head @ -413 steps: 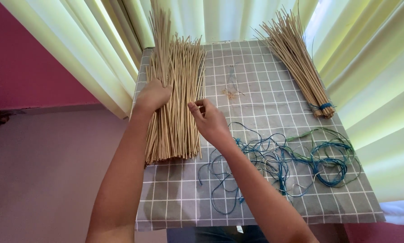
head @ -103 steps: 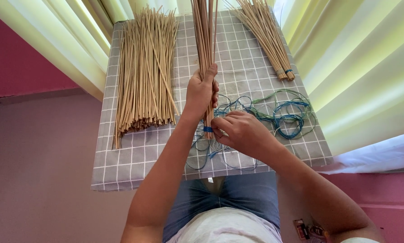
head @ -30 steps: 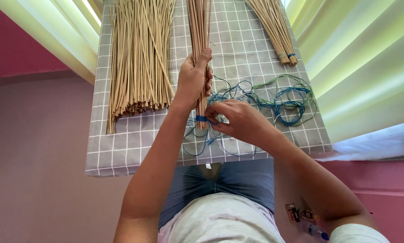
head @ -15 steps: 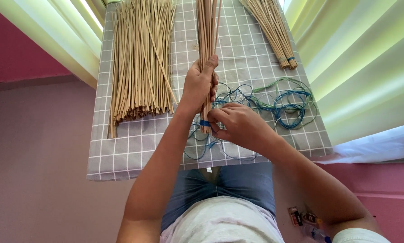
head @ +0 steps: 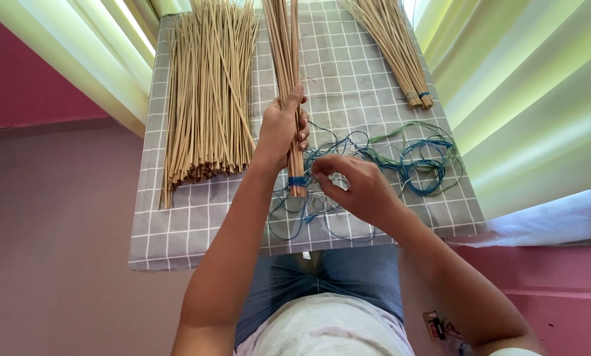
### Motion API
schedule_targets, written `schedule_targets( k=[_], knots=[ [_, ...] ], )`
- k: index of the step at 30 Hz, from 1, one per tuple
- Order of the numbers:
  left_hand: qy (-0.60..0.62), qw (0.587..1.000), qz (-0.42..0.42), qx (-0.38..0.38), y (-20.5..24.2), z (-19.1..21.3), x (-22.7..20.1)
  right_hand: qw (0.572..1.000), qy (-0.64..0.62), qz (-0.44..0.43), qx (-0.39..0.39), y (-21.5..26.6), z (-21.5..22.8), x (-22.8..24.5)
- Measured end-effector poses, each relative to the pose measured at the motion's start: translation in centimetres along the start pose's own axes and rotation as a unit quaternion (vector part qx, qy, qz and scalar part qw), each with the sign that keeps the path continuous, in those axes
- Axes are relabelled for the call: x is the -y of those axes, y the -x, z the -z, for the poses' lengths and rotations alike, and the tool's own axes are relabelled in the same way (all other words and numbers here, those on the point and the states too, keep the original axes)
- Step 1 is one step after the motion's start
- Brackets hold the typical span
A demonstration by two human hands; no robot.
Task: Organizing and bundling thin wooden sticks using string on a table.
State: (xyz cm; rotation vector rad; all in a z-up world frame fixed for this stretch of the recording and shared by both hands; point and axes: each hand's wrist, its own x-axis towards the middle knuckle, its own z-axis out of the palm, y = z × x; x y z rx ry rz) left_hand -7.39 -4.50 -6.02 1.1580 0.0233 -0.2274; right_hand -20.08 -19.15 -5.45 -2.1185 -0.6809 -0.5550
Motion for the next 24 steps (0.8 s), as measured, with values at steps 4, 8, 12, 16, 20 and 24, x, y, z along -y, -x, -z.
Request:
schedule_targets(
  k=[4,8,12,16,20,24],
  knots=[
    [-0.014,1.0,0.006,0.008,0.1,-0.3,-0.1,0.999,0.036,0.024,0.009,-0.9,0.2,0.6],
    [-0.01,1.0,0.007,0.023,0.5,-0.5,-1.0,0.998,0.047,0.039,0.019,-1.5,0.4,1.6],
    [-0.02,0.999,0.002,0.033,0.9,-0.5,-1.6,0.996,0.07,0.051,0.036,-1.5,0.5,2.1],
    [-0.035,0.998,-0.018,0.04,1.3,-0.3,-1.8,0.993,0.091,0.052,0.057,-1.7,0.2,1.9],
    [-0.036,0.999,-0.002,0.034,1.4,-0.4,-1.9,0.995,0.073,0.047,0.042,-1.5,0.1,2.3],
    [-0.042,0.998,-0.009,0.039,1.3,-0.2,-1.4,0.994,0.081,0.054,0.045,-1.4,0.0,2.1]
  ],
)
